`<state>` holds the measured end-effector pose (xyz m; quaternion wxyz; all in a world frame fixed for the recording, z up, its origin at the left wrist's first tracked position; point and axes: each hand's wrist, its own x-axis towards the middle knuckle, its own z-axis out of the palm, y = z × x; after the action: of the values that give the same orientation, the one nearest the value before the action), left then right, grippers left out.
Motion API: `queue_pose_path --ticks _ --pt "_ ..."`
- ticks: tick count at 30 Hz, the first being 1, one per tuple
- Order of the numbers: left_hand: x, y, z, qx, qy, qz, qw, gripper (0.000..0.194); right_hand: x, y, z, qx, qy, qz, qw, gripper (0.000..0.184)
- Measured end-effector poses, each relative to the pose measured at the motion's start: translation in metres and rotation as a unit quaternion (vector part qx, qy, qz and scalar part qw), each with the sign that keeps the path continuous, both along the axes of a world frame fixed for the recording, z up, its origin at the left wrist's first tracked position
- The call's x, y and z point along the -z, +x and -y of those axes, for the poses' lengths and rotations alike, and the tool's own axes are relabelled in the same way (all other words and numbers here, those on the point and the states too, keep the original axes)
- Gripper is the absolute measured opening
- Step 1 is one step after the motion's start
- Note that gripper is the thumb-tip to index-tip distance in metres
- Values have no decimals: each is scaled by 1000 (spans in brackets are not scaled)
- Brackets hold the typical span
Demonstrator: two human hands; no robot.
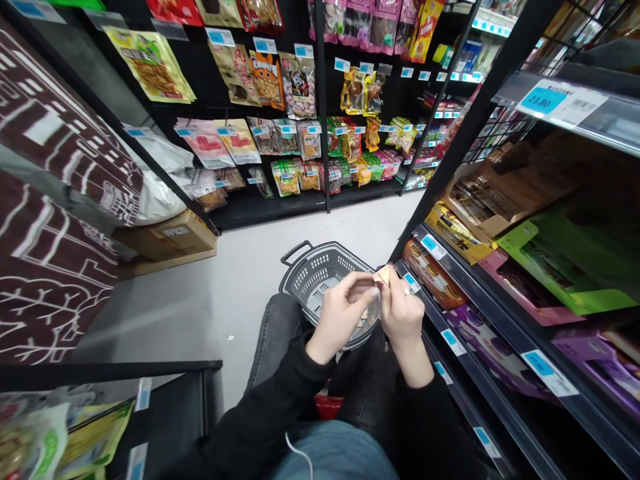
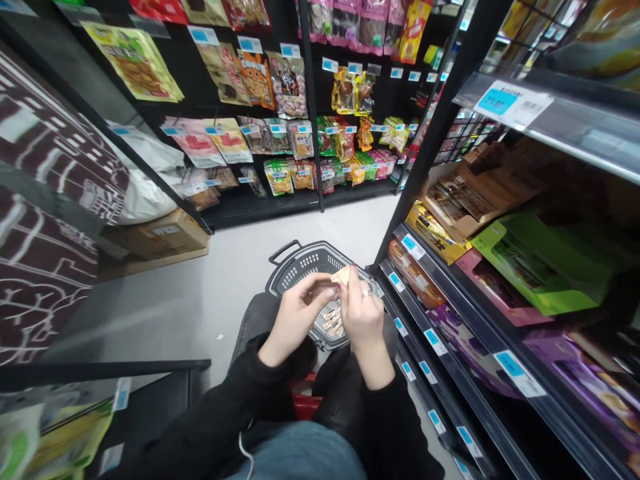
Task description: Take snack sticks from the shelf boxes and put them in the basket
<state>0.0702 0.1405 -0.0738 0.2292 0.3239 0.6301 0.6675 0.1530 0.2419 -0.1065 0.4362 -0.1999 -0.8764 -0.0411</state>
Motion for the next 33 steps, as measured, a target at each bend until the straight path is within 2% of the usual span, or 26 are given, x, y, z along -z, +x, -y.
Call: queue_pose_path --ticks 3,6,9,12,14,17,18,19,20,21,23,25,28,31,33 --pt "-2 5 -3 -32 45 59 997 24 -1 2 9 6 50 17 999 50" --pt "-1 10 -3 -49 57 100 992 22 -1 2 15 -5 39 21 999 53" --pt "-1 10 -1 -74 58 98 991 18 -1 2 22 -23 -49 10 999 44" --pt "0 8 1 -91 51 81 991 16 -3 0 30 -31 -201 -17 979 37" --pt "3 7 2 -99 43 65 992 15 -5 -2 32 -63 -333 -44 940 35" --pt "8 7 3 -95 44 67 992 17 -7 -5 31 -133 -525 -105 834 30" --pt "9 7 3 -89 46 78 992 19 -7 -6 30 -145 -567 -123 801 30" --pt "10 6 2 -81 48 89 992 19 -6 -6 30 -148 -592 -136 780 29" --pt "11 6 2 -74 49 98 991 20 -5 -6 29 -144 -599 -143 774 27" --pt "10 5 1 -69 47 104 991 20 -4 -6 29 -134 -590 -143 784 25" --pt "9 2 0 -69 40 105 991 19 -2 -5 30 -113 -545 -119 822 21" --pt "8 -4 -2 -90 35 99 990 17 1 -2 32 -116 -519 -80 843 23" --pt "8 -16 -4 -130 55 98 985 17 7 3 34 -155 -539 -23 827 36" --pt "7 -30 -7 -147 98 114 978 20 14 11 35 -185 -570 37 799 25" --pt "4 -38 -9 -158 127 131 970 22 18 17 35 -212 -605 46 766 21"
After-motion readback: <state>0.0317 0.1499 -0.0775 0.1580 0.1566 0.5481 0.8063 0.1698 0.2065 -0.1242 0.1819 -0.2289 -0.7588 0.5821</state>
